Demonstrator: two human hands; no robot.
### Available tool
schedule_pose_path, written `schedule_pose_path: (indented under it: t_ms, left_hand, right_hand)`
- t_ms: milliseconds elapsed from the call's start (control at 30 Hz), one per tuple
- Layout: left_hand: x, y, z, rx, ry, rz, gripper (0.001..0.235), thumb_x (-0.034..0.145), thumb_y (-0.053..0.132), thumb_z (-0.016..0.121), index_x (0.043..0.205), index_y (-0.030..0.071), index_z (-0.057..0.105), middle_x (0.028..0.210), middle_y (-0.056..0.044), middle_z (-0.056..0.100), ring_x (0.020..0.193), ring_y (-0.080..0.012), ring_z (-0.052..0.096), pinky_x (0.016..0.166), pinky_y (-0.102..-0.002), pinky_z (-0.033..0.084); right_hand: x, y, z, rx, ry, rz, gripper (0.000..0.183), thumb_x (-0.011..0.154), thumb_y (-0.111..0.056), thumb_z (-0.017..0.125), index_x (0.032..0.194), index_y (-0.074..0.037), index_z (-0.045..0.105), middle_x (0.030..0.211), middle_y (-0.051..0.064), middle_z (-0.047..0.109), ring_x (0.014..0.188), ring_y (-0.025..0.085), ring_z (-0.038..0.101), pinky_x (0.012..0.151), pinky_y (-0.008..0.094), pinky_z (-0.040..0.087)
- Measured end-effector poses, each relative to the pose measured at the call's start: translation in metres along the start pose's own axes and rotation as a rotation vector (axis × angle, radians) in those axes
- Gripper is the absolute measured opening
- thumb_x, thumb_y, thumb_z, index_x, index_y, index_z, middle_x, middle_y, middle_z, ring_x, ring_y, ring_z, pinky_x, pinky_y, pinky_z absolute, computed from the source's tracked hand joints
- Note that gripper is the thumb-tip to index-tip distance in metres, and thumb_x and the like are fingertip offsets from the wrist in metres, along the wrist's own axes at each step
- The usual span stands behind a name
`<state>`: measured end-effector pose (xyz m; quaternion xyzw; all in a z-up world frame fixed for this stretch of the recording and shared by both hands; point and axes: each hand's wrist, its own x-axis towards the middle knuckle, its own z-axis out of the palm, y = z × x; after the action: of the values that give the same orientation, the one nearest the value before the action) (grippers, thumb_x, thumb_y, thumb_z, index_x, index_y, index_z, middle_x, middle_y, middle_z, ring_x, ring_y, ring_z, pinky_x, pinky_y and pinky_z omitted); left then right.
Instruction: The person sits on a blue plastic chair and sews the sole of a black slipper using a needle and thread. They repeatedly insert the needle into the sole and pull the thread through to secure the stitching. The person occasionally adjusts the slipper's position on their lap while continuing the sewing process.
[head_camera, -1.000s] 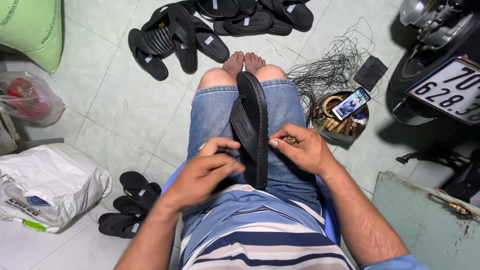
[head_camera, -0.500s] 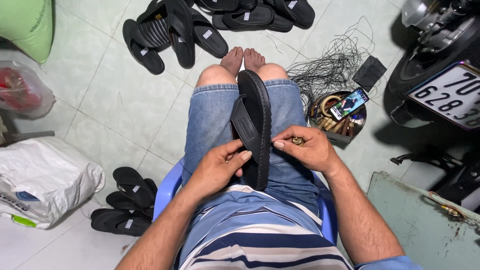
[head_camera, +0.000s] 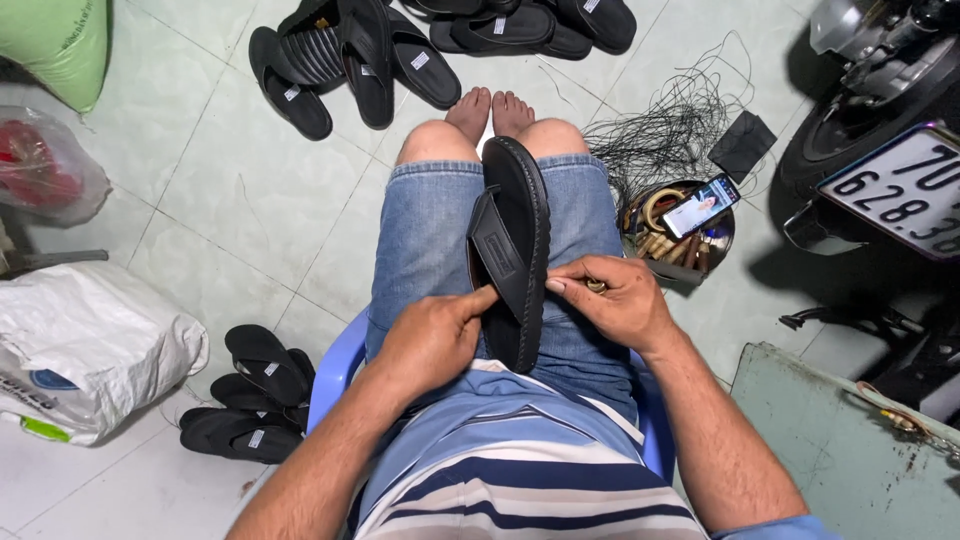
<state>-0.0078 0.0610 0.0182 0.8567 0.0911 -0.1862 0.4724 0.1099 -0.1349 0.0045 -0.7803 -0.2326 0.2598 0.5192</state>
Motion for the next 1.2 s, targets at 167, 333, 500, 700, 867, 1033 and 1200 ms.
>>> schedule_pose_path:
  t_ms: [167, 333, 500, 700, 867, 1033, 1200]
  left_hand:
    - [-0.009, 0.000, 0.015, 0.341, 0.045, 0.049, 0.042, 0.081, 0.012, 0.045, 0.117, 0.025, 0.061, 0.085, -0.010, 0.069, 0.073, -0.0363, 0.066, 0.064, -0.049, 0.054]
    - [-0.015, -0.003, 0.022, 0.458, 0.091, 0.032, 0.048, 0.080, 0.014, 0.044, 0.124, 0.030, 0.053, 0.078, -0.010, 0.066, 0.063, -0.0398, 0.064, 0.055, -0.052, 0.053]
    - [-0.036, 0.010, -0.007, -0.059, 0.071, -0.142, 0.045, 0.085, 0.018, 0.047, 0.130, 0.019, 0.050, 0.097, -0.018, 0.067, 0.090, -0.0429, 0.061, 0.072, -0.051, 0.051]
    - [-0.039, 0.024, -0.007, -0.325, 0.226, -0.231, 0.052, 0.080, 0.020, 0.064, 0.127, 0.005, 0.049, 0.110, -0.020, 0.063, 0.093, -0.0359, 0.060, 0.074, -0.044, 0.050]
    - [-0.019, 0.040, 0.002, -0.394, 0.075, -0.322, 0.081, 0.077, 0.037, 0.067, 0.140, 0.003, 0.029, 0.124, -0.017, 0.056, 0.120, -0.0366, 0.047, 0.100, -0.049, 0.037]
    - [-0.001, 0.044, 0.009, -0.541, 0.069, -0.178, 0.063, 0.076, 0.024, 0.069, 0.129, 0.001, 0.043, 0.079, -0.012, 0.069, 0.059, -0.0194, 0.066, 0.050, -0.034, 0.054]
    - [0.003, 0.041, 0.007, -0.534, 0.037, -0.226, 0.072, 0.076, 0.022, 0.069, 0.133, -0.005, 0.035, 0.077, -0.013, 0.069, 0.053, -0.0184, 0.063, 0.048, -0.028, 0.053]
  right_hand:
    - [-0.004, 0.009, 0.001, 0.002, 0.031, -0.003, 0.008, 0.077, -0.014, 0.073, 0.084, -0.012, 0.074, 0.059, 0.009, 0.065, 0.056, 0.011, 0.056, 0.050, 0.026, 0.044]
    - [-0.004, 0.007, 0.002, -0.039, 0.031, 0.064, 0.010, 0.077, -0.018, 0.073, 0.087, -0.015, 0.074, 0.066, 0.008, 0.069, 0.065, 0.011, 0.060, 0.058, 0.026, 0.047]
    - [-0.023, -0.029, 0.005, -0.189, 0.002, 0.177, 0.036, 0.067, -0.023, 0.079, 0.099, -0.011, 0.070, 0.082, 0.015, 0.071, 0.083, 0.033, 0.066, 0.074, 0.043, 0.050]
    - [-0.042, 0.002, 0.033, -0.103, -0.004, 0.396, 0.054, 0.066, -0.024, 0.079, 0.112, -0.004, 0.059, 0.090, 0.017, 0.068, 0.078, 0.029, 0.061, 0.070, 0.041, 0.049]
    - [-0.053, 0.020, 0.022, 0.603, 0.142, 0.342, 0.047, 0.073, -0.006, 0.069, 0.118, 0.001, 0.056, 0.087, 0.013, 0.069, 0.037, 0.008, 0.047, 0.029, 0.018, 0.038]
    - [-0.054, 0.016, 0.013, 0.823, 0.156, 0.322, 0.041, 0.081, -0.013, 0.055, 0.116, 0.008, 0.053, 0.044, 0.016, 0.049, 0.029, 0.016, 0.042, 0.024, 0.021, 0.033]
    - [-0.051, 0.028, 0.015, 0.832, 0.170, 0.366, 0.044, 0.078, -0.012, 0.053, 0.117, 0.008, 0.053, 0.043, 0.019, 0.050, 0.028, 0.016, 0.042, 0.025, 0.021, 0.031]
